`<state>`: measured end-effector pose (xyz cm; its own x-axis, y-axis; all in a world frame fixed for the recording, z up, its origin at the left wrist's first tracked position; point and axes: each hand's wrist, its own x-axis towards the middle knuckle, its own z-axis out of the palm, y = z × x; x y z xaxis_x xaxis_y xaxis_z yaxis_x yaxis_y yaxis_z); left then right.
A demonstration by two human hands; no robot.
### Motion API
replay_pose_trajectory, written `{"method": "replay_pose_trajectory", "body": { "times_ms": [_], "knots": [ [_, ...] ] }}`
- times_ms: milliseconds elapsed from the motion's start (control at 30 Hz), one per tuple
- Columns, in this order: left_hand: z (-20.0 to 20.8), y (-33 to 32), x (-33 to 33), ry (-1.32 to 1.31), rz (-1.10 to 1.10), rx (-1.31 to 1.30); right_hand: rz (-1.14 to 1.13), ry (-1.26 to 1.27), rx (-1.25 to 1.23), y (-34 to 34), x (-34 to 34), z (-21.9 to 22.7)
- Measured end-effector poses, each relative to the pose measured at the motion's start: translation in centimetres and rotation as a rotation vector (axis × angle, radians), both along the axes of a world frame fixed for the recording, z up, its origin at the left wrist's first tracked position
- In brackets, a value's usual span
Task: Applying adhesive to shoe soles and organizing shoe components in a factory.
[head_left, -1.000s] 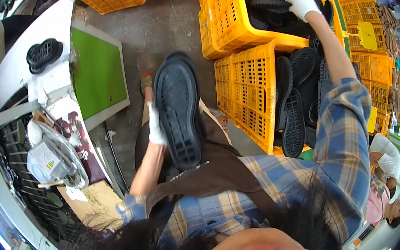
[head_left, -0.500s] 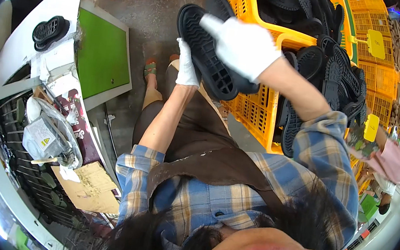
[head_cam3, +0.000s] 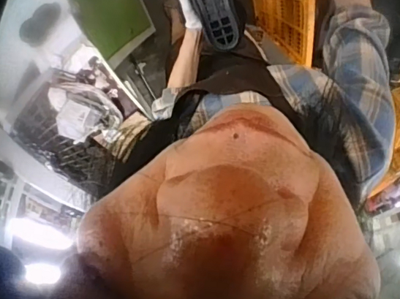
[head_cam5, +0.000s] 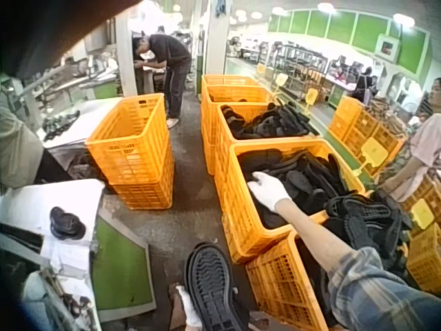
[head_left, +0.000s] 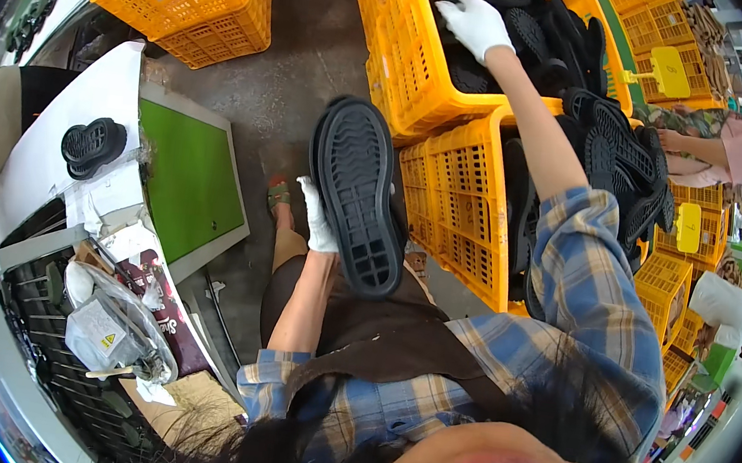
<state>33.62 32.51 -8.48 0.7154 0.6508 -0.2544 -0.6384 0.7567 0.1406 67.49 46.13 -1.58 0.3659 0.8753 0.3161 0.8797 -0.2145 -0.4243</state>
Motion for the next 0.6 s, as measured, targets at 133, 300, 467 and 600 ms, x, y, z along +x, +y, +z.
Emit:
{"method": "replay_pose_trajectory", "body": {
  "times_ms": [133, 300, 467, 600],
  "knots": [
    [-1.7, -1.4, -1.7, -0.061, 0.005, -0.103, -0.246, 0.492, -0.376, 5.3, 3.8, -5.8],
    [-1.9, -4.2, -1.7, -0.102, -0.1, -0.202, -0.259, 0.528, -0.33, 6.7, 4.1, -8.8],
    [-0.9, -5.7, -2.3, -0.131, -0.141, -0.206, -0.204, 0.193, -0.532, 7.2, 3.6, -2.1],
    [-0.7, -5.0, -1.4, -0.1, -0.156, -0.183, -0.101, -0.326, -0.271, 5.1, 5.3, 1.5]
  ]
}}
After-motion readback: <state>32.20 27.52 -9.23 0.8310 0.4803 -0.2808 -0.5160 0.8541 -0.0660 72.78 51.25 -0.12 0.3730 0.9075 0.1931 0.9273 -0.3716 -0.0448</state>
